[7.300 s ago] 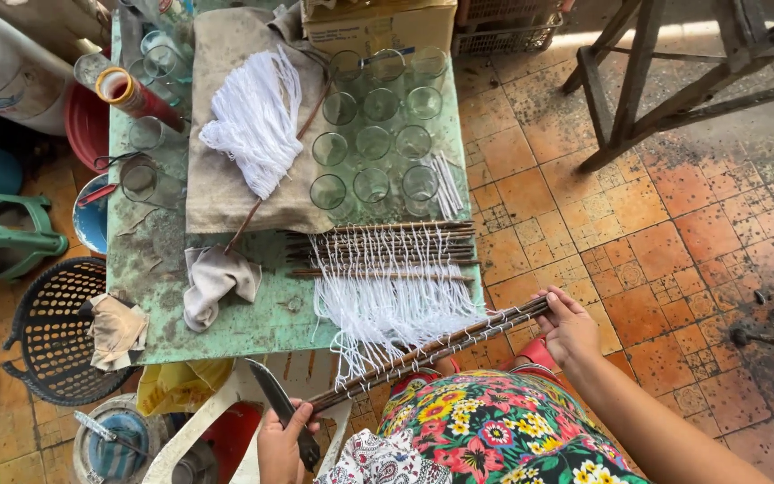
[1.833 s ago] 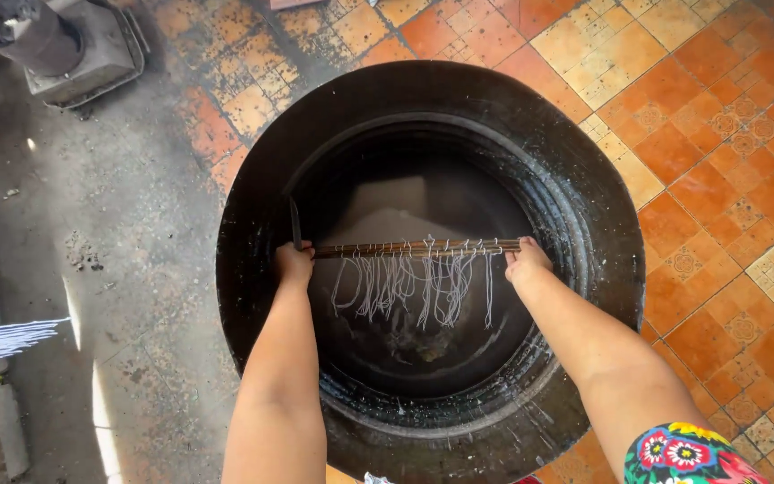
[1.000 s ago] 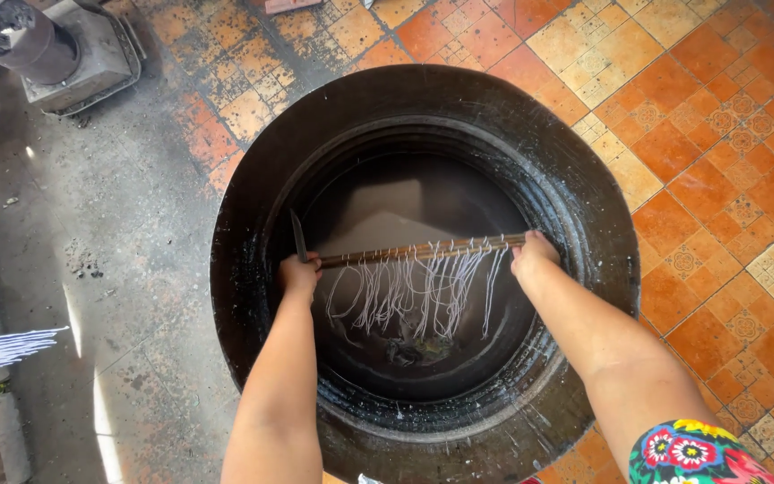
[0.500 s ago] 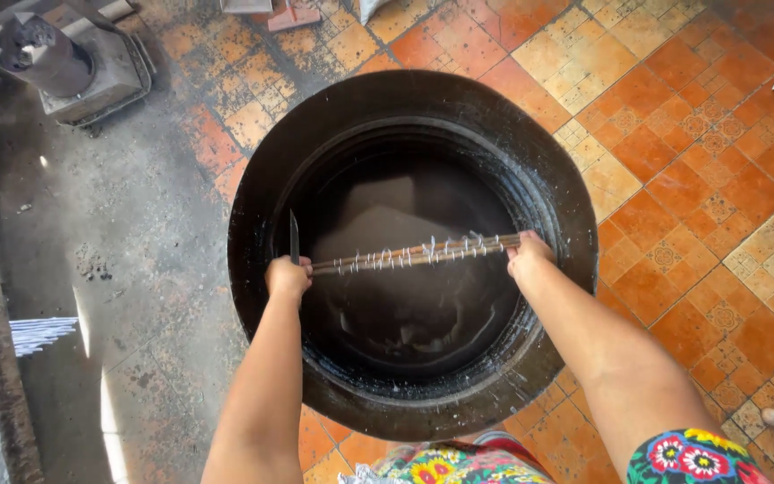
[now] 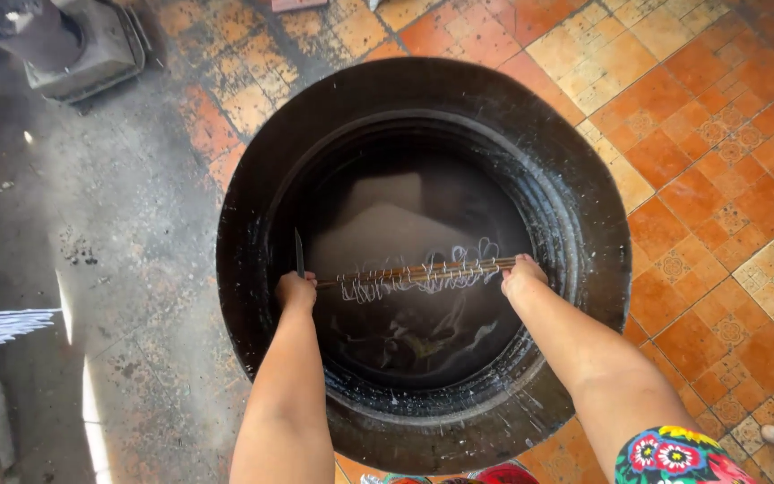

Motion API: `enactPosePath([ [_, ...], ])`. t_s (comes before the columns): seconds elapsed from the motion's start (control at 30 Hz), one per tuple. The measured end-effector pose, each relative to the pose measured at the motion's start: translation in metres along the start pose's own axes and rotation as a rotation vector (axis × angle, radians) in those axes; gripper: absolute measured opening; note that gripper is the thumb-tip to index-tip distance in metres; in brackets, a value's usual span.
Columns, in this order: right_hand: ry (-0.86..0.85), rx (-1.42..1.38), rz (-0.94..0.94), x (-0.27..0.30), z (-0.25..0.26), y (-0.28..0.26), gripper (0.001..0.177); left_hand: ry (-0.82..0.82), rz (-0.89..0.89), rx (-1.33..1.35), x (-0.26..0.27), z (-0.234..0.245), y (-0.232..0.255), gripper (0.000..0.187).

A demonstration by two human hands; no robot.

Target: Dipping a rack of wicks into a vat of melted wax and using a knife to separate the wicks.

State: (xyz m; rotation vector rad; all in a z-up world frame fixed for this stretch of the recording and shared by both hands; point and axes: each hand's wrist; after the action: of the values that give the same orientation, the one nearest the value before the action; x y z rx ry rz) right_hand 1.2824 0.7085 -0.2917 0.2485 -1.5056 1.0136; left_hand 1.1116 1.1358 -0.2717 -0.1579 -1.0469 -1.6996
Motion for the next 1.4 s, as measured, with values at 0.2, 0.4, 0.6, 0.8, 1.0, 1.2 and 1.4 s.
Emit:
enactPosePath([
  [0.2, 0.009, -0.107, 0.041, 0.040, -0.015, 0.002, 0.040, -0.049, -0.013, -0.003, -0.030, -0.019, -0.022, 0.019],
  [0.4, 0.037, -0.117, 0.082, 0.020, -0.015, 0.011, 0.036, -0.067, -0.025, 0.029, -0.049, -0.033, -0.045, 0.018],
  [0.6, 0.056, -0.078, 0.085, 0.029, -0.014, 0.007, 0.036, -0.070, -0.006, 0.038, -0.040, -0.033, -0.045, 0.017],
  [0.8, -0.008, -0.007, 0.120, 0.066, -0.027, -0.017, 0.036, -0.028, -0.028, 0.018, -0.023, -0.016, -0.012, 0.016],
  [1.0, -0.186, -0.226, 0.265, 0.081, -0.046, -0.058, 0.033, 0.027, -0.077, 0.199, -0.004, 0.005, 0.052, 0.019],
  [1.2, -0.205, -0.043, 0.203, -0.017, -0.019, -0.022, 0.032, 0.029, -0.062, 0.292, -0.004, -0.006, 0.027, 0.021],
  [1.4, -0.048, -0.211, 0.122, -0.041, -0.009, 0.020, 0.028, 0.005, -0.034, 0.259, -0.057, -0.042, -0.031, 0.015],
])
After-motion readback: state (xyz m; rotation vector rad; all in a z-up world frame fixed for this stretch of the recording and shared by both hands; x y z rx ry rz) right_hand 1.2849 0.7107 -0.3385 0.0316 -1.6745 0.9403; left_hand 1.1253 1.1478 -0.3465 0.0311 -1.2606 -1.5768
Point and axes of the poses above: each hand's wrist, its own x-axis away from the middle knuckle, its own z-axis out of the back of the hand, y = z × x, and after that the axes turned 3 degrees about -x, right-handed
